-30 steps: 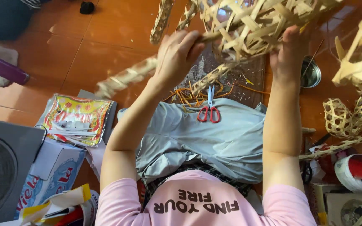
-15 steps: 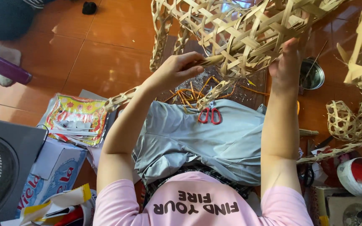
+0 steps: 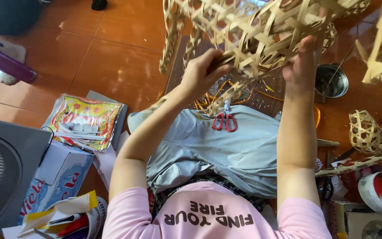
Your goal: Assembling and tying bamboo strips together to construct animal-shaped decorative figures.
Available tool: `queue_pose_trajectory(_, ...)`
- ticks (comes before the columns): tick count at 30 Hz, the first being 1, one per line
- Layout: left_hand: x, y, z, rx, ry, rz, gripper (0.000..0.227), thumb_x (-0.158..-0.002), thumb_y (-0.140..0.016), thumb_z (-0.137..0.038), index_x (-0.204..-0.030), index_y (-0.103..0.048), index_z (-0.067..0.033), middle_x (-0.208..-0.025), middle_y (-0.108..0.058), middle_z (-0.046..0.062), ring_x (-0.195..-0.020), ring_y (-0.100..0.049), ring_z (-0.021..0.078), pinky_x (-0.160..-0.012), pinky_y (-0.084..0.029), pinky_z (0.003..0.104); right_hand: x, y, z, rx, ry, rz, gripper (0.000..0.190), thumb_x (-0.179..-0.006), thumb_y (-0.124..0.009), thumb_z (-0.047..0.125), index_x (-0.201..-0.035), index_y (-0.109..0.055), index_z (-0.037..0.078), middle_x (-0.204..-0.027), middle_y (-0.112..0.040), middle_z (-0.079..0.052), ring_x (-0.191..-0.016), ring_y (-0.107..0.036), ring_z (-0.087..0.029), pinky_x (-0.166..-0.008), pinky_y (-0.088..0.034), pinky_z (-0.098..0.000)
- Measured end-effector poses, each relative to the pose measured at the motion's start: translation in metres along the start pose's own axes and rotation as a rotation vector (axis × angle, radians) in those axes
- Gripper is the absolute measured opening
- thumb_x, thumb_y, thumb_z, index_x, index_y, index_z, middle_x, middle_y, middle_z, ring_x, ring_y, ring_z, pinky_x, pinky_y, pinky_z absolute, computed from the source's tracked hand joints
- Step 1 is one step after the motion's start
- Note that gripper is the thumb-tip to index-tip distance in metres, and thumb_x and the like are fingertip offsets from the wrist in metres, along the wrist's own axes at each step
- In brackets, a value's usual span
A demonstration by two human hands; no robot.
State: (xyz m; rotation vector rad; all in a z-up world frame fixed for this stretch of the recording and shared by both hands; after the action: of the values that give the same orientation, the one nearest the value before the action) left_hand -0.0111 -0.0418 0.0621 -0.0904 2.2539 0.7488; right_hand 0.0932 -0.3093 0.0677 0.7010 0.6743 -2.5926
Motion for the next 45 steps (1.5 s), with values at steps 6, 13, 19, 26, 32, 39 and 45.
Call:
queue_pose_trajectory(6, -0.020, -0.029, 0.061, 0.445, 0.271, -0.070, 0.046, -0.099, -0.075, -0.036, -0.121, -0.055, -0.0011, -0.090, -0.064, 0.009, -0.079, -0.053, 0.0101, -0.068, -0.048, 0.029, 0.005, -0.009, 0.005, 0.025, 0.008, -0.007, 0.088, -0.098, -0.081, 0.047, -0.162, -0.027, 0.022, -0.151, -0.052, -0.007, -0.137, -0.057, -0.025, -0.113, -0.056, -0.0459)
queue_pose_trajectory(13, -0.001, -0.061, 0.125, 1.028, 0.404, -0.043, 0.040, -0.105, -0.064, -0.039, -0.123, -0.063, -0.0025, -0.108, -0.068, -0.004, -0.100, -0.061, 0.0058, -0.092, -0.050, 0.028, 0.052, -0.010, -0.019, 0.061, -0.128, -0.108, 0.082, -0.100, -0.079, 0.047, -0.160, -0.029, 0.021, -0.148, -0.052, -0.007, -0.135, -0.056, -0.024, -0.113, -0.055, -0.0448)
queue_pose_trajectory(19, 0.017, -0.077, 0.161, 0.934, 0.576, -0.112, 0.029, -0.104, -0.059, -0.026, -0.093, -0.072, -0.0020, -0.085, -0.067, -0.001, -0.079, -0.058, 0.0091, -0.073, -0.046, 0.029, 0.080, 0.030, -0.058, 0.099, -0.201, -0.154, 0.078, -0.102, -0.077, 0.046, -0.159, -0.031, 0.020, -0.145, -0.052, -0.006, -0.134, -0.056, -0.023, -0.112, -0.054, -0.0438)
queue_pose_trajectory(26, 0.019, -0.078, 0.152, 1.249, 0.584, -0.115, 0.024, -0.104, -0.058, -0.022, -0.115, -0.067, -0.0019, -0.106, -0.071, -0.002, -0.100, -0.064, 0.0102, -0.093, -0.051, 0.031, 0.113, 0.096, -0.064, 0.145, -0.241, -0.183, 0.073, -0.103, -0.075, 0.046, -0.157, -0.033, 0.019, -0.143, -0.052, -0.006, -0.132, -0.055, -0.022, -0.112, -0.052, -0.0426)
queue_pose_trajectory(32, 0.028, -0.069, 0.153, 0.895, 0.622, -0.026, 0.034, -0.113, -0.058, -0.030, -0.124, -0.069, -0.0003, -0.099, -0.058, -0.006, -0.090, -0.046, 0.0035, -0.079, -0.038, 0.023, 0.098, 0.115, -0.075, 0.186, -0.213, -0.166, 0.069, -0.105, -0.073, 0.045, -0.156, -0.035, 0.018, -0.140, -0.053, -0.006, -0.130, -0.055, -0.021, -0.111, -0.051, -0.0416)
queue_pose_trajectory(39, 0.037, -0.085, 0.137, 0.863, 0.674, -0.068, 0.034, -0.112, -0.049, -0.027, -0.130, -0.061, -0.0010, -0.108, -0.067, -0.002, -0.099, -0.057, 0.0055, -0.089, -0.048, 0.021, 0.079, 0.117, -0.080, 0.231, -0.246, -0.140, 0.064, -0.107, -0.070, 0.045, -0.154, -0.037, 0.017, -0.137, -0.053, -0.005, -0.128, -0.054, -0.020, -0.111, -0.050, -0.0405)
queue_pose_trajectory(45, 0.048, -0.095, 0.117, 0.633, 0.487, -0.257, 0.031, -0.116, -0.048, -0.018, -0.142, -0.047, -0.0024, -0.128, -0.057, 0.005, -0.117, -0.052, 0.0127, -0.106, -0.043, 0.029, 0.065, 0.118, -0.081, 0.267, -0.243, -0.135, 0.060, -0.108, -0.068, 0.044, -0.153, -0.039, 0.016, -0.135, -0.053, -0.005, -0.127, -0.054, -0.020, -0.110, -0.049, -0.0395)
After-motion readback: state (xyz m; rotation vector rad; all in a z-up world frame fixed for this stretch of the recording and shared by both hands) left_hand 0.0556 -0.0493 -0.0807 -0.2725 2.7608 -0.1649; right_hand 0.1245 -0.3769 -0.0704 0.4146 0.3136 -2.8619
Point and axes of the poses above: each hand's wrist, its own x-axis away from the middle knuckle, its own y-axis out of the back of the hand, z = x × y, the point moved 1 cm from there along -x, towards the middle knuckle
